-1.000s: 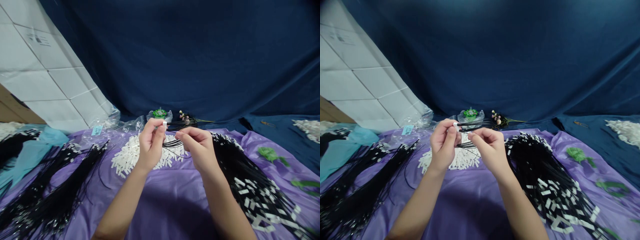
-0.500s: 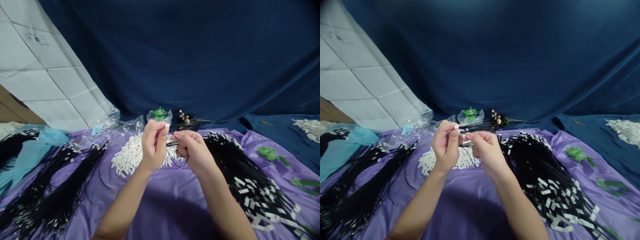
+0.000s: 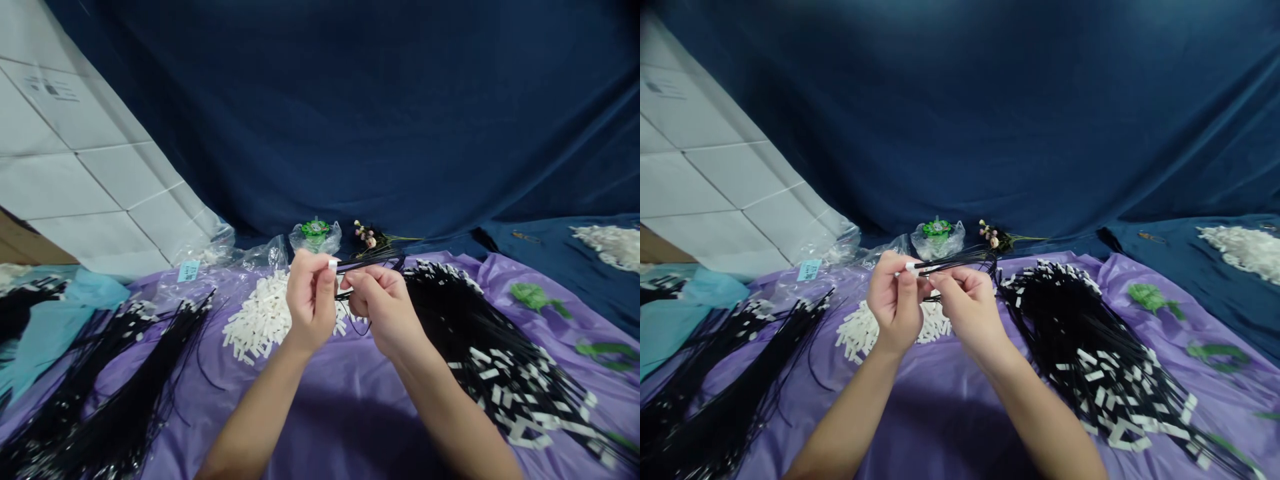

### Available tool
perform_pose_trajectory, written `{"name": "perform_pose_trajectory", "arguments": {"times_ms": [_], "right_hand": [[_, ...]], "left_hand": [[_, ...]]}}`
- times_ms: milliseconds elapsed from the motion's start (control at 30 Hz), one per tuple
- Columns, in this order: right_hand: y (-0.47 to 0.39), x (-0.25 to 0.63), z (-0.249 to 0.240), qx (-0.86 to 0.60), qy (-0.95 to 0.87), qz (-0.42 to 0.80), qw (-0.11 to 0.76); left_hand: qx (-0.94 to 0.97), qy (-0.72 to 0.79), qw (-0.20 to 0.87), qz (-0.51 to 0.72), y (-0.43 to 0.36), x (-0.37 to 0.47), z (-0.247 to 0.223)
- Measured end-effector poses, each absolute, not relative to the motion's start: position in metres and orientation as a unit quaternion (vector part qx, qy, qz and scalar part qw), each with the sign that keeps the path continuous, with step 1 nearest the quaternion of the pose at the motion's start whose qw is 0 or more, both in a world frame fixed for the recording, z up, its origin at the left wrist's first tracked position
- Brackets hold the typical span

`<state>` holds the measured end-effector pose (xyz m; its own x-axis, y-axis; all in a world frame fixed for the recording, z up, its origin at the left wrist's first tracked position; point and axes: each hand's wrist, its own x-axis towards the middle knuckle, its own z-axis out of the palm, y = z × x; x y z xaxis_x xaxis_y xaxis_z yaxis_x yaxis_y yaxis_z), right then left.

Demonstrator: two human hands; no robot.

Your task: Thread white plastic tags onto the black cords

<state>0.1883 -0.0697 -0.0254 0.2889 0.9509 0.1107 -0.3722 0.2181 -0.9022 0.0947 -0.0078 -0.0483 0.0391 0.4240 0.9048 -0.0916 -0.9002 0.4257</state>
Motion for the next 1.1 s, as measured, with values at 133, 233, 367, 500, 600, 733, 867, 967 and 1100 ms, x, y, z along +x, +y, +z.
{"name": "perform_pose_trajectory", "arguments": {"times_ms": [133, 233, 367, 500, 600, 733, 867, 967, 1100], "right_hand": [[-0.069, 0.188, -0.027, -0.397, -0.377, 0.489, 0.679], [-0.07, 0.191, -0.027, -0.435, -0.429, 0.441, 0.657], [-0.074, 0.192, -0.029, -0.544, -0.557, 0.092, 0.621], [-0.073, 0.191, -0.04, -0.544, -0.593, -0.238, 0.544], [-0.071, 0.192, -0.045, -0.515, -0.64, -0.301, 0.484], [-0.07, 0.196, -0.04, -0.526, -0.645, -0.312, 0.458], [-0.072, 0.2, -0.031, -0.529, -0.642, -0.263, 0.488], [-0.074, 0.2, -0.028, -0.514, -0.649, -0.217, 0.517], [-0.073, 0.195, -0.031, -0.508, -0.658, -0.207, 0.516]], "left_hand": [[0.697, 0.111, 0.181, 0.685, -0.008, 0.094, -0.049], [0.667, 0.121, 0.27, 0.684, -0.008, 0.094, -0.05], [0.591, 0.182, 0.464, 0.634, -0.013, 0.091, -0.043], [0.522, 0.237, 0.563, 0.596, -0.017, 0.085, -0.029], [0.495, 0.261, 0.607, 0.565, -0.019, 0.083, -0.022], [0.502, 0.275, 0.627, 0.529, -0.02, 0.083, -0.021], [0.507, 0.279, 0.6, 0.552, -0.016, 0.081, -0.023], [0.509, 0.279, 0.587, 0.564, -0.012, 0.077, -0.022], [0.522, 0.263, 0.602, 0.544, -0.014, 0.074, -0.019]]}}
